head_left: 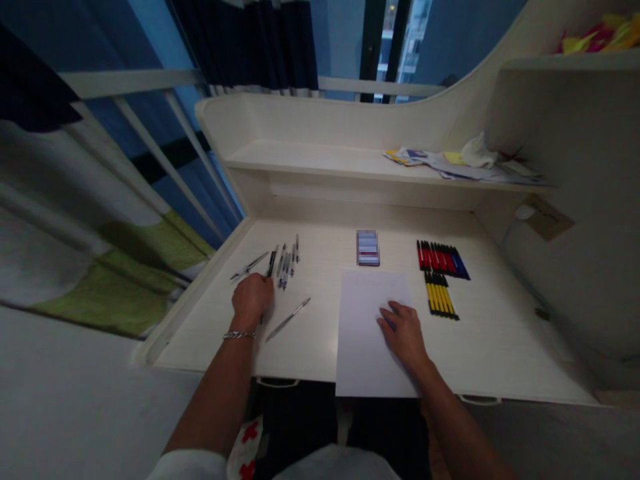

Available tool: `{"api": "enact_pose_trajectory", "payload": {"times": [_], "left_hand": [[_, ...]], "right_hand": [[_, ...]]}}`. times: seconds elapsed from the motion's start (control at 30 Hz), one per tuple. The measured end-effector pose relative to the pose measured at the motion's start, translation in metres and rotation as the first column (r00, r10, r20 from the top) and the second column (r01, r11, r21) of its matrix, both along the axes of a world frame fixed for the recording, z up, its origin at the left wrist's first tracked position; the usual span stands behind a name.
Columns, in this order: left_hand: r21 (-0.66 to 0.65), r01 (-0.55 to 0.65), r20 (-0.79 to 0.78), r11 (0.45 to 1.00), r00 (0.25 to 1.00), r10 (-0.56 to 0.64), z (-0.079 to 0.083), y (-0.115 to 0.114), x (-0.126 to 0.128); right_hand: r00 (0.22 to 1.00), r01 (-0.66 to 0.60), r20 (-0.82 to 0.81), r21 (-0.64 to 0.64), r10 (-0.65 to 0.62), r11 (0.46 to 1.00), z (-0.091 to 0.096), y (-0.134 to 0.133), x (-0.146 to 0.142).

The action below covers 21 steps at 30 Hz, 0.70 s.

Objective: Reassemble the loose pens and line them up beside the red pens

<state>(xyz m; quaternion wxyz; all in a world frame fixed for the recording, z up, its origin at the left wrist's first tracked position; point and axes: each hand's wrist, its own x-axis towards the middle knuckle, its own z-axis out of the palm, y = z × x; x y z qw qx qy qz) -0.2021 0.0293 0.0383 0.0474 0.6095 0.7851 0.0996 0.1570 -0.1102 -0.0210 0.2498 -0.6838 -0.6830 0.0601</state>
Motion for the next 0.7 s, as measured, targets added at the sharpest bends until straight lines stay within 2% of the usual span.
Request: {"api": "enact_pose_trajectory", "payload": {"times": [0.07, 0.1, 0.13, 0.2, 0.27, 0.33, 0.4, 0.47, 0.57, 0.63, 0.7], "left_hand": [[0.142, 0.11, 0.031, 0.984, 0.993, -0.116, 0.006, -0.015, 0.014], [0.226, 0.197, 0.038, 0.954, 0.977, -0.211, 0.008, -0.024, 0.025], [0.287, 0.297, 0.043, 0.911, 0.946, -0.322, 0.009, -0.034, 0.037], [0.332, 0.513, 0.053, 0.792, 0.828, -0.558, 0.007, -0.051, 0.063], [0.328, 0.67, 0.043, 0.666, 0.693, -0.719, 0.001, -0.066, 0.088], [0.309, 0.781, 0.01, 0.542, 0.567, -0.823, -0.007, -0.076, 0.109], [0.295, 0.849, -0.008, 0.439, 0.462, -0.887, -0.014, -0.082, 0.125], [0.269, 0.891, -0.039, 0.365, 0.389, -0.92, -0.018, -0.085, 0.137], [0.251, 0.916, -0.017, 0.314, 0.329, -0.944, -0.019, -0.086, 0.148], [0.257, 0.911, 0.042, 0.322, 0.323, -0.946, -0.018, -0.087, 0.152], [0.274, 0.895, 0.094, 0.352, 0.34, -0.936, -0.018, -0.088, 0.153]], "right_hand": [[0.999, 0.009, -0.045, -0.028, -0.01, 1.0, 0.006, 0.001, 0.0], [0.996, 0.016, -0.086, -0.037, -0.019, 0.999, 0.01, 0.003, 0.0], [0.989, 0.026, -0.146, -0.039, -0.031, 0.999, 0.014, 0.004, 0.0], [0.943, 0.051, -0.327, -0.035, -0.06, 0.998, 0.024, 0.007, 0.0], [0.831, 0.047, -0.55, -0.08, -0.084, 0.996, 0.035, 0.009, -0.002], [0.673, -0.037, -0.731, -0.187, -0.114, 0.982, 0.044, 0.008, -0.006], [0.532, -0.151, -0.831, -0.281, -0.162, 0.948, 0.049, 0.004, -0.01], [0.429, -0.217, -0.878, -0.33, -0.214, 0.919, 0.051, -0.001, -0.015], [0.334, -0.247, -0.9, -0.371, -0.281, 0.895, 0.048, -0.009, -0.018], [0.316, -0.247, -0.898, -0.389, -0.306, 0.888, 0.046, -0.011, -0.018], [0.349, -0.214, -0.887, -0.389, -0.302, 0.896, 0.043, -0.008, -0.016]]}}
